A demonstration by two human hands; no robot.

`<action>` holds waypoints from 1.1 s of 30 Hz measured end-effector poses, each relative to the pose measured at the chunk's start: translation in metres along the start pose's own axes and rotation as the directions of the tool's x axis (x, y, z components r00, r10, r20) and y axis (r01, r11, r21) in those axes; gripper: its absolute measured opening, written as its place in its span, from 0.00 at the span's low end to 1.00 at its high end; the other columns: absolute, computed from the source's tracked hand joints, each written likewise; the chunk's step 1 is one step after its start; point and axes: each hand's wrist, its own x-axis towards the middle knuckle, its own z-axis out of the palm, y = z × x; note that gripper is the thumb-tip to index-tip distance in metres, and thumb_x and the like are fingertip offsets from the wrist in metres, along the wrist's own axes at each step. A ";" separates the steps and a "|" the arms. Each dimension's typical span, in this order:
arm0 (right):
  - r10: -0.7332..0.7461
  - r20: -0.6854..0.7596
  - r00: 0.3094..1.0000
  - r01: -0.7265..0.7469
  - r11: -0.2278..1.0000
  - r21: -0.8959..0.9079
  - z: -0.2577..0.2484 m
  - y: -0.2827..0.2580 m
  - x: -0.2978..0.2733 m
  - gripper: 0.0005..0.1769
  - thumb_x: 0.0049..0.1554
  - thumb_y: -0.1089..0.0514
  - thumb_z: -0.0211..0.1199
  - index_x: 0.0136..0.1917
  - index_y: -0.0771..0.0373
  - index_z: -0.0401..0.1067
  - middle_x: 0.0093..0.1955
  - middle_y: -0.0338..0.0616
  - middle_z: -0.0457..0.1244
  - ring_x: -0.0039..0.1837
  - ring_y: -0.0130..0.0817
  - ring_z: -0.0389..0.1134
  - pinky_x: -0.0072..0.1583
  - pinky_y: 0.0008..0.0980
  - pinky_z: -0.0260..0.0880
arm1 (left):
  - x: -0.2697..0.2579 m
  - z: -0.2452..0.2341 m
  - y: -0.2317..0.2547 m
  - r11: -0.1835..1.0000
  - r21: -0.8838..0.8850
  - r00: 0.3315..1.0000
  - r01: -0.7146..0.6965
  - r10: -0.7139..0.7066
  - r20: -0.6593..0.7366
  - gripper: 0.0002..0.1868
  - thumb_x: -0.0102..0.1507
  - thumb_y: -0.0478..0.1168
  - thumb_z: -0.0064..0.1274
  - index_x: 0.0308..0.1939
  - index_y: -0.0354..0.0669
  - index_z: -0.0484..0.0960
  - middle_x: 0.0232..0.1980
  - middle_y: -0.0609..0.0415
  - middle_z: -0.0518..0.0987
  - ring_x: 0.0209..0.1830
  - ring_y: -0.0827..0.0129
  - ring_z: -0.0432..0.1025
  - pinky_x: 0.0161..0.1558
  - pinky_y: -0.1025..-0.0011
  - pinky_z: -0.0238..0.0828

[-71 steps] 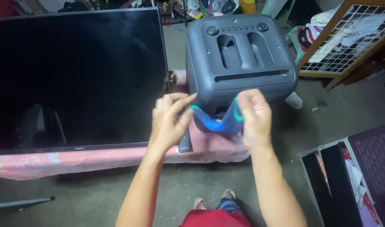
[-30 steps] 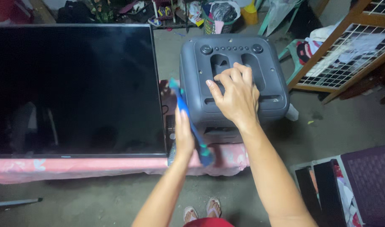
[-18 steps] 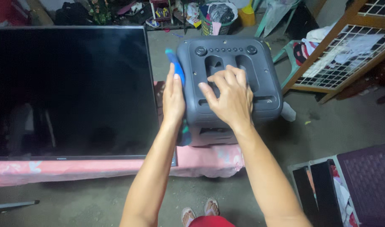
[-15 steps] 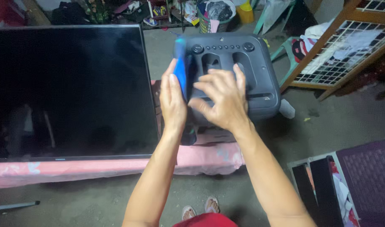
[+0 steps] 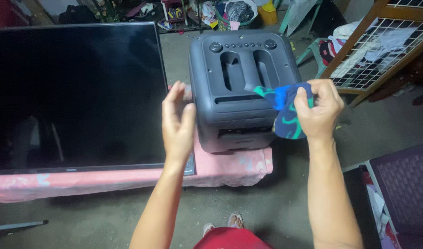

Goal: The person wipes the top and sides of a portable air cooler with a blue cloth. They rotate the device to access different surfaces and continue wiping until the entire exterior is covered.

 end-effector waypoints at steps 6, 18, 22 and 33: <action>-0.672 0.052 0.739 0.667 0.718 -0.197 0.079 -0.016 -0.052 0.13 0.58 0.53 0.65 0.53 0.58 0.67 0.61 0.46 0.65 0.70 0.46 0.60 0.74 0.57 0.45 | -0.019 -0.012 -0.029 0.980 -0.094 0.984 0.177 -0.175 0.025 0.25 0.72 0.32 0.39 0.74 0.34 0.62 0.73 0.43 0.71 0.75 0.63 0.65 0.74 0.68 0.57; -0.589 -0.258 0.766 0.537 0.806 -0.249 0.025 -0.001 -0.062 0.09 0.53 0.68 0.62 0.44 0.63 0.63 0.55 0.49 0.57 0.62 0.51 0.61 0.66 0.49 0.63 | -0.026 -0.018 -0.025 0.975 -0.069 0.977 0.209 -0.211 -0.018 0.21 0.74 0.36 0.41 0.70 0.35 0.69 0.68 0.44 0.76 0.71 0.65 0.68 0.72 0.69 0.60; -0.521 -0.453 0.724 0.433 0.853 -0.291 -0.008 0.000 -0.060 0.13 0.66 0.65 0.64 0.45 0.66 0.60 0.59 0.53 0.56 0.62 0.44 0.61 0.62 0.42 0.64 | -0.027 -0.013 -0.014 0.985 0.038 0.986 0.169 -0.169 -0.005 0.19 0.73 0.36 0.42 0.67 0.35 0.74 0.66 0.46 0.78 0.70 0.64 0.70 0.71 0.67 0.62; -0.766 0.064 0.640 0.755 0.610 -0.241 0.128 -0.042 -0.088 0.16 0.52 0.52 0.70 0.48 0.54 0.68 0.50 0.41 0.61 0.53 0.43 0.63 0.64 0.52 0.56 | -0.001 0.001 -0.017 0.917 0.306 0.959 -0.255 0.200 0.199 0.22 0.74 0.34 0.36 0.73 0.39 0.67 0.72 0.51 0.76 0.81 0.51 0.62 0.83 0.52 0.45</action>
